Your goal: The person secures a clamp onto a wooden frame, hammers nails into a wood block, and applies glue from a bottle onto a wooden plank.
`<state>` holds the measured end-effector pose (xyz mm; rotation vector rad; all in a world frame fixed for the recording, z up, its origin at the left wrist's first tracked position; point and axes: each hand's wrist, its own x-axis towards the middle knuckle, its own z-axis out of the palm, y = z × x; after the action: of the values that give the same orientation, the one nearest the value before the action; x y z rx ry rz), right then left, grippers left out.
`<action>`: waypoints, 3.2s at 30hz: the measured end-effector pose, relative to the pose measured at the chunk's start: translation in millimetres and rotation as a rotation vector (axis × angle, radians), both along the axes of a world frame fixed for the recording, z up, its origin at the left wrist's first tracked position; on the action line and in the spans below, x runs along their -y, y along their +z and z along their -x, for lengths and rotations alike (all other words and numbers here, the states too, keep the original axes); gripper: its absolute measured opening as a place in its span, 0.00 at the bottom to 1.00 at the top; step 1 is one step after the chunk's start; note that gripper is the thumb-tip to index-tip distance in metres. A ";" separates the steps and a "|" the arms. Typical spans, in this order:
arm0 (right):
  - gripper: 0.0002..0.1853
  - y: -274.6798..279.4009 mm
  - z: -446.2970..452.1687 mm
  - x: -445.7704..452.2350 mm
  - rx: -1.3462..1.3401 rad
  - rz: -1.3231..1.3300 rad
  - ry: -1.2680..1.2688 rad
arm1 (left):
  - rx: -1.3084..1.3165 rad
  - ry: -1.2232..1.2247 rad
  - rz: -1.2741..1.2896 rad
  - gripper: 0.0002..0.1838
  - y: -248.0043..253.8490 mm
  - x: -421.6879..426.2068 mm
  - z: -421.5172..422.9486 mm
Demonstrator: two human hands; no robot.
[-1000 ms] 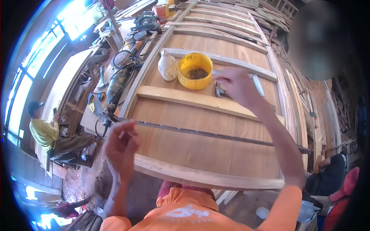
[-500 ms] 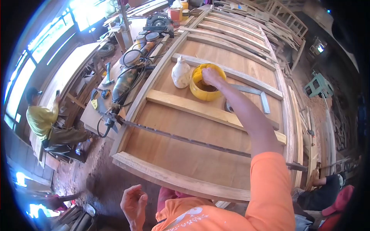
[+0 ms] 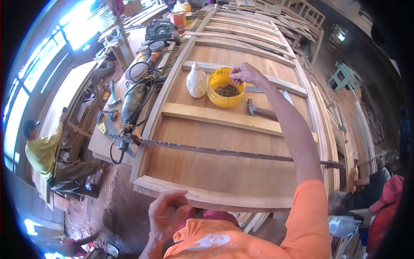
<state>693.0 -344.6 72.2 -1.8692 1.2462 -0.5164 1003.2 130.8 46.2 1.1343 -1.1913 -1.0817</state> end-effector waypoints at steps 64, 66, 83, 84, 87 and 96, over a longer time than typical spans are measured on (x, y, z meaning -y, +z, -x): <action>0.33 -72.2 76.1 -514.9 -0.330 0.481 -0.286 | 0.995 -0.139 0.428 0.08 -21.2 449.9 102.9; 0.33 -68.1 73.9 -509.7 -0.349 0.438 -0.297 | 1.247 -0.189 0.343 0.08 -18.7 471.1 122.1; 0.35 -56.4 59.4 -510.5 -0.343 0.409 -0.338 | 1.160 -0.563 0.150 0.11 -42.3 547.4 130.5; 0.35 -59.1 59.2 -510.5 -0.364 0.397 -0.330 | 1.033 -0.627 0.109 0.12 -31.2 542.9 126.9; 0.38 -66.7 58.7 -509.7 -0.364 0.403 -0.280 | 0.813 -0.687 -0.003 0.15 3.1 512.8 114.4; 0.28 -110.8 80.0 -507.4 -0.372 0.619 -0.182 | 0.478 -0.925 0.130 0.18 44.8 446.9 80.5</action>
<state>612.9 162.8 -38.6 -2.4614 1.6416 -0.7365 922.7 -316.1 91.0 0.7373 -2.2544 -1.4030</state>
